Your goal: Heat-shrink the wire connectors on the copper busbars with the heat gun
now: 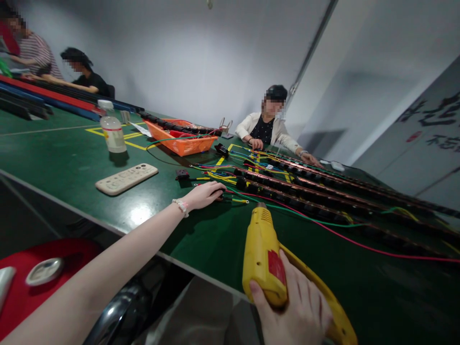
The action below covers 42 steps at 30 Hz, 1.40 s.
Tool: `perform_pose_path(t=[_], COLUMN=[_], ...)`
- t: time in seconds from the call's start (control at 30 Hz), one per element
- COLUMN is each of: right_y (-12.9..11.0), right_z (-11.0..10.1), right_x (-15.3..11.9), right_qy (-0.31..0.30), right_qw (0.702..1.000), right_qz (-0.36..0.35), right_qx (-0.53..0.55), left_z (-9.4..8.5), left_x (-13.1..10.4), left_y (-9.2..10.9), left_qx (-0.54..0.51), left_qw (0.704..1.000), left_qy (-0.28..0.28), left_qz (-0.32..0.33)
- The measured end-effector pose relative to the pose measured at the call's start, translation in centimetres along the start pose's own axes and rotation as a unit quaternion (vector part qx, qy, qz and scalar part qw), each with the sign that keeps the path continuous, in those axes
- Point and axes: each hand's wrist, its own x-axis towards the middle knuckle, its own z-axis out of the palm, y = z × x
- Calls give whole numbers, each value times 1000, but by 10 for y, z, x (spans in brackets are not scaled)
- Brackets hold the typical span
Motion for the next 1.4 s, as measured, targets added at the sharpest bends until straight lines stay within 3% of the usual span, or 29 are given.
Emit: perform_pose_path(t=[0.57,0.77,0.97,1.17,1.4], right_y=[-58,-52,-44,-25,-1], right_z=[5,5,4,4,4], right_x=[0,4,5,6,6], right_qy=[-33,-27,-34,-37,-12], right_qw=[989,986,985,984,990], right_qz=[-55,-106,-105,-128,-109], right_qx=[133,128,136,117,90], left_z=[3,3,0,1,0], left_x=[1,0,-1,-1,0], left_y=[-8,-9,-6,-7,-5], left_qx=[5,-4,-3,-2,-4], left_qw=[1000,1000,1000,1000,1000], left_qy=[12,12,8,7,6], left_qz=[-4,-12,-16,-18,-15])
